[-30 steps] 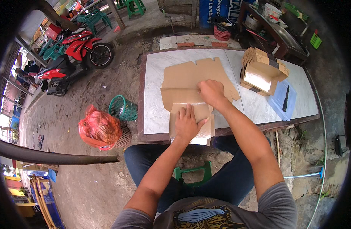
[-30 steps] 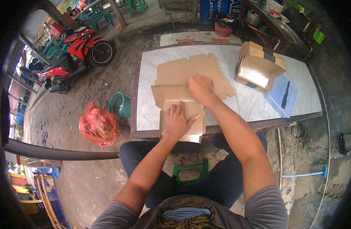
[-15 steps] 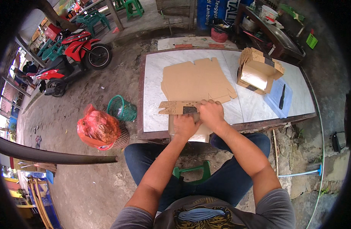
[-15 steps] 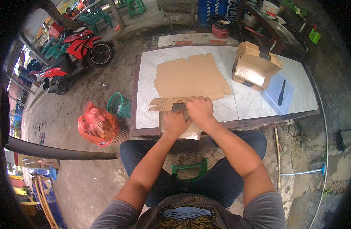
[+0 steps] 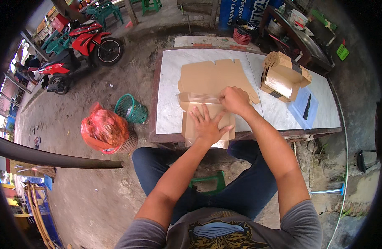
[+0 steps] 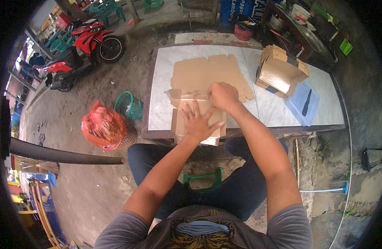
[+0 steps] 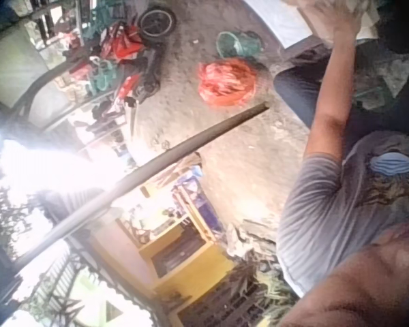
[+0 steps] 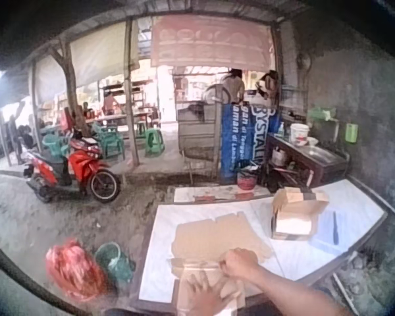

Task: The person assembles a flat cardboard box by folding its flaps and securing them with a small piece of string. They fold the side and bottom flaps into place, then tie the string around the box to hold the structure together.

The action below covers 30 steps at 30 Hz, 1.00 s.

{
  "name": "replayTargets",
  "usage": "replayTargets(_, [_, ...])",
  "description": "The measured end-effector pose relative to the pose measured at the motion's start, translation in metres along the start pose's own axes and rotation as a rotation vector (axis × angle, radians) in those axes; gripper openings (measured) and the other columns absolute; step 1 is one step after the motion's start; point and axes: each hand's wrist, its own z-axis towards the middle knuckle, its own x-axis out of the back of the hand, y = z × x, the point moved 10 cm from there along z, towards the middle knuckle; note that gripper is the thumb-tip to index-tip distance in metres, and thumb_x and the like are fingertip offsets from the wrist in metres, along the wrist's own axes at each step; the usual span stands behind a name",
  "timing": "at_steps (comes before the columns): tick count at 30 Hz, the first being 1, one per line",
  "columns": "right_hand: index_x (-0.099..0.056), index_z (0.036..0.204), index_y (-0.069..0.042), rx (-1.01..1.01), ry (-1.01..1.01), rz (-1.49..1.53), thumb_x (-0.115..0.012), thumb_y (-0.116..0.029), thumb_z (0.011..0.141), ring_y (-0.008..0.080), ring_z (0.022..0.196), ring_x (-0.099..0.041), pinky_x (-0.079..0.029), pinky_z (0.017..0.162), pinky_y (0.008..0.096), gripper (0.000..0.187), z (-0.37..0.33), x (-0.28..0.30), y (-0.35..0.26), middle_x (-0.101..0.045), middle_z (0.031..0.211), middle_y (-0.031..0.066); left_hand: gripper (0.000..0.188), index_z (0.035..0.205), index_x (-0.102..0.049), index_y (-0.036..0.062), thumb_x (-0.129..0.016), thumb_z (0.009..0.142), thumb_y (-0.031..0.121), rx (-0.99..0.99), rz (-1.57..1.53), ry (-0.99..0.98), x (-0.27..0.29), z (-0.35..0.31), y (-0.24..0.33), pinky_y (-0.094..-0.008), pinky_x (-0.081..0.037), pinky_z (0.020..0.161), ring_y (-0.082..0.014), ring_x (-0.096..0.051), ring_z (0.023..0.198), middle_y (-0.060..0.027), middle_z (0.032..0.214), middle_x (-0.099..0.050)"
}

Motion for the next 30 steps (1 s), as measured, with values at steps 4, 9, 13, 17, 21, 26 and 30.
replayTargets(4, [-0.082, 0.095, -0.015, -0.031, -0.018, -0.005, -0.068, -0.019, 0.084, 0.0403, 0.092, -0.075, -0.059, 0.081, 0.0511, 0.019, 0.004, 0.001, -0.001, -0.077, 0.094, 0.0176, 0.080, 0.156, -0.047, 0.0438, -0.036, 0.090, 0.089, 0.013, -0.034, -0.040, -0.007, 0.007, 0.011, -0.0812, 0.004, 0.114, -0.0646, 0.006, 0.152, -0.0349, 0.170, -0.006])
replayTargets(9, [-0.082, 0.097, -0.016, -0.040, 0.002, -0.005, -0.072, -0.024, 0.085, 0.0387, 0.090, -0.074, -0.058, 0.079, 0.0500, 0.017, 0.005, -0.004, 0.005, -0.077, 0.094, 0.0156, 0.081, 0.154, -0.049, 0.0440, -0.039, 0.088, 0.090, 0.045, -0.015, -0.087, -0.011, 0.010, 0.014, -0.0833, 0.003, 0.112, -0.0620, 0.010, 0.153, -0.0339, 0.170, -0.009])
replayTargets(13, [-0.082, 0.098, -0.016, -0.053, -0.032, -0.036, -0.066, -0.022, 0.088, 0.0397, 0.093, -0.075, -0.059, 0.083, 0.0509, 0.019, -0.007, -0.003, -0.002, -0.077, 0.098, 0.0183, 0.085, 0.154, -0.050, 0.0428, -0.040, 0.085, 0.092, 0.048, -0.026, -0.065, -0.012, 0.008, 0.011, -0.0845, 0.002, 0.111, -0.0607, 0.010, 0.154, -0.0321, 0.170, -0.011])
replayTargets(17, [-0.082, 0.097, -0.017, -0.014, 0.044, -0.046, -0.070, -0.028, 0.089, 0.0380, 0.089, -0.074, -0.059, 0.079, 0.0500, 0.017, -0.024, -0.017, -0.009, -0.077, 0.092, 0.0155, 0.091, 0.152, -0.055, 0.0315, -0.047, 0.083, 0.090, 0.017, 0.021, 0.007, -0.015, 0.009, 0.005, -0.0840, -0.002, 0.112, -0.0611, 0.000, 0.153, -0.0325, 0.168, -0.018])
replayTargets(21, [-0.081, 0.099, -0.016, 0.073, 0.100, -0.136, -0.068, -0.024, 0.089, 0.0362, 0.087, -0.075, -0.059, 0.077, 0.0495, 0.018, -0.040, -0.039, -0.012, -0.076, 0.089, 0.0154, 0.094, 0.146, -0.061, 0.0162, -0.058, 0.082, 0.084, -0.027, 0.073, -0.128, -0.022, 0.014, -0.008, -0.0813, -0.005, 0.115, -0.0568, -0.019, 0.152, -0.0321, 0.163, -0.031])
replayTargets(26, [-0.080, 0.094, -0.013, 0.106, 0.079, -0.184, -0.067, -0.018, 0.086, 0.0340, 0.087, -0.076, -0.061, 0.074, 0.0477, 0.017, -0.055, -0.051, -0.028, -0.076, 0.093, 0.0151, 0.111, 0.161, -0.039, 0.0130, -0.055, 0.081, 0.088, 0.223, 0.040, 0.007, 0.006, 0.001, -0.062, -0.0785, -0.001, 0.118, -0.0488, -0.024, 0.154, -0.0254, 0.166, -0.030])
replayTargets(30, [-0.079, 0.109, -0.015, 0.058, 0.049, -0.221, -0.067, -0.019, 0.084, 0.0316, 0.086, -0.076, -0.060, 0.075, 0.0462, 0.028, -0.056, -0.072, -0.018, -0.076, 0.096, 0.0109, 0.111, 0.164, -0.032, 0.0128, -0.058, 0.082, 0.084, 0.179, -0.004, 0.235, 0.013, -0.006, -0.067, -0.0762, -0.001, 0.120, -0.0463, -0.026, 0.154, -0.0215, 0.167, -0.033])
